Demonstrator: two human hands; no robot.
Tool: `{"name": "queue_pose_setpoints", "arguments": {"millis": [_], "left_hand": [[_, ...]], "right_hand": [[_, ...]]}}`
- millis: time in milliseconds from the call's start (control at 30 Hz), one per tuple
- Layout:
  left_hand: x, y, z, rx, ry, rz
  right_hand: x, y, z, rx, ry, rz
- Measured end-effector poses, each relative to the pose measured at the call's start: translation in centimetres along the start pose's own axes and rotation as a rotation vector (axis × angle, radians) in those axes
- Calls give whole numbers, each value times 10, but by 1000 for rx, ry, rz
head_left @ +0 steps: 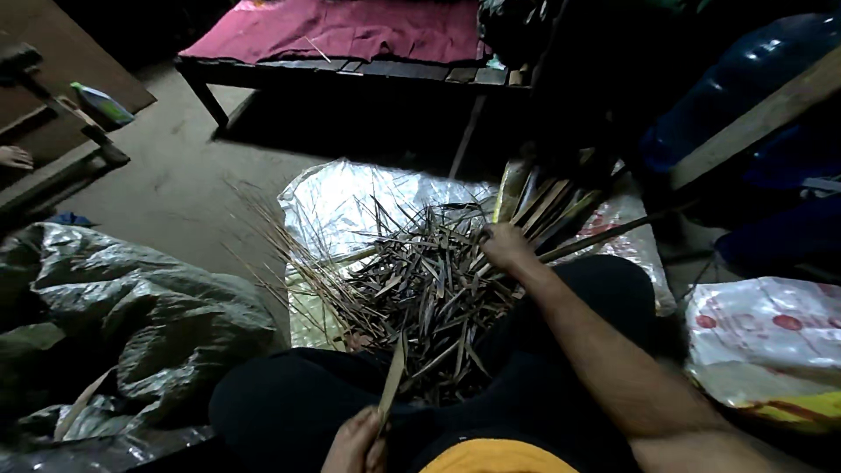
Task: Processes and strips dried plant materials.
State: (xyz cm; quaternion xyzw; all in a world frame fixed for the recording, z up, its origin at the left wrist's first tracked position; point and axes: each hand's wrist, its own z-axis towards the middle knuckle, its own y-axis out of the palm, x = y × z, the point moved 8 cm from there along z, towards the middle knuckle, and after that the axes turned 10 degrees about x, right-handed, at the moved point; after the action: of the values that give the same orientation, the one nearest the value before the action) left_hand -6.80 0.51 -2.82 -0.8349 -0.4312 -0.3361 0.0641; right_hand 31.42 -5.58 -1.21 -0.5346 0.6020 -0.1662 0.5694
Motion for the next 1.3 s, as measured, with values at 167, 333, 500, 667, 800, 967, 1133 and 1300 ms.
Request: {"name": "queue_pose_setpoints", "arguments": {"millis": [167, 333, 500, 667, 800, 967, 1133, 1300], "left_hand": [[34, 57, 43, 87, 143, 11], [43, 86, 49, 74, 200, 17], [36, 84, 45, 22, 130, -52], [28, 74, 37, -35, 96, -15], [23, 69, 32, -14, 124, 43], [29, 69, 28, -9, 223, 98], [15, 66, 19, -43, 193, 72], [15, 73, 25, -91, 210, 50]], "right_hand": [[-51, 66, -135, -522, -280, -148], [-55, 76, -160, -541, -348, -179], [-56, 78, -153, -464, -464, -330], [-52, 81, -144, -406, -444, -376], [-48, 81, -135, -352, -406, -442], [-52, 65, -118, -228, -321, -413], [-20, 31, -49, -127, -10, -264], [-17, 17, -27, 24, 25, 115]]}}
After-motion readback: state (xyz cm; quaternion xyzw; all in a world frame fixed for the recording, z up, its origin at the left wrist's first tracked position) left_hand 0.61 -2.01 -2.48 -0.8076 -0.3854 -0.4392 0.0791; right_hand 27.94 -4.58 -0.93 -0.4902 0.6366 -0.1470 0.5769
